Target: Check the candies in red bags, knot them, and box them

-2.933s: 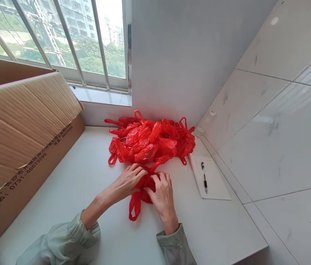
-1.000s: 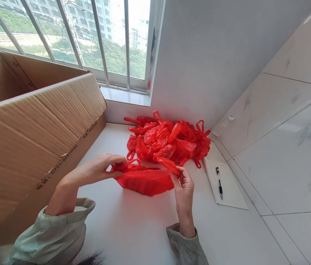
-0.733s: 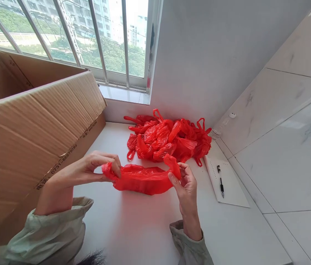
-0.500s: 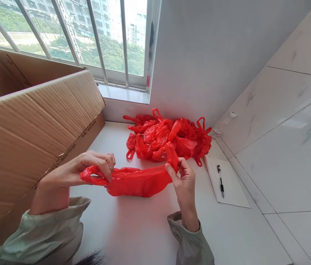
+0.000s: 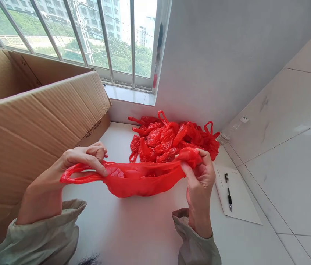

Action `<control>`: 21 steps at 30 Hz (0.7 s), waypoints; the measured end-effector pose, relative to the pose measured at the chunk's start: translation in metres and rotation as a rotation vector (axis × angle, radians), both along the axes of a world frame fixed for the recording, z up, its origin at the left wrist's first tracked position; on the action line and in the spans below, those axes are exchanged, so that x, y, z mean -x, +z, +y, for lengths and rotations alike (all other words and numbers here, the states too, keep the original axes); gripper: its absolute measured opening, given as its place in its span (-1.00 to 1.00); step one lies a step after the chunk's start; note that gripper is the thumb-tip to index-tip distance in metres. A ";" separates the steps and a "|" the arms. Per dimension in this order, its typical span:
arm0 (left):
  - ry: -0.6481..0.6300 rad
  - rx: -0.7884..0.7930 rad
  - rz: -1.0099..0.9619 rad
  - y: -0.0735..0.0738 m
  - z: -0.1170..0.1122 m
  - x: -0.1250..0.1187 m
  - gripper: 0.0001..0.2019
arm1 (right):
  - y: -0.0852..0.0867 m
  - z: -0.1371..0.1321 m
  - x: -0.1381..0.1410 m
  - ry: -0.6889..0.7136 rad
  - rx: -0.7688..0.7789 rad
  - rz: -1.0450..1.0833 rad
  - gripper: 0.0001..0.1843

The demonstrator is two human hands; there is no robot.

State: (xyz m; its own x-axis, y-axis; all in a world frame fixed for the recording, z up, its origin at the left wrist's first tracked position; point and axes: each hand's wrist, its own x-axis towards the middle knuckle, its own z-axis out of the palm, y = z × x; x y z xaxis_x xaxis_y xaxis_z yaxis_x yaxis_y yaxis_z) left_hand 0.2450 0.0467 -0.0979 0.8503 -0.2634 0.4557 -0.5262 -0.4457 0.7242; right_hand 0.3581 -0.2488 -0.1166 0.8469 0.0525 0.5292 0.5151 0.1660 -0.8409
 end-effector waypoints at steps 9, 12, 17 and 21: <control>-0.053 -0.422 0.149 0.014 -0.023 0.027 -0.79 | 0.019 -0.024 0.014 -0.111 0.785 -0.336 -0.69; -0.024 -0.405 0.106 0.020 -0.028 0.035 -0.83 | 0.022 -0.031 0.021 -0.168 0.781 -0.387 -0.87; -0.028 -0.346 0.084 0.034 -0.037 0.051 -0.84 | 0.029 -0.045 0.035 -0.450 0.780 -0.297 -0.85; -0.040 -0.382 0.162 0.037 -0.046 0.058 -0.83 | 0.031 -0.052 0.046 -0.583 0.883 -0.219 -0.72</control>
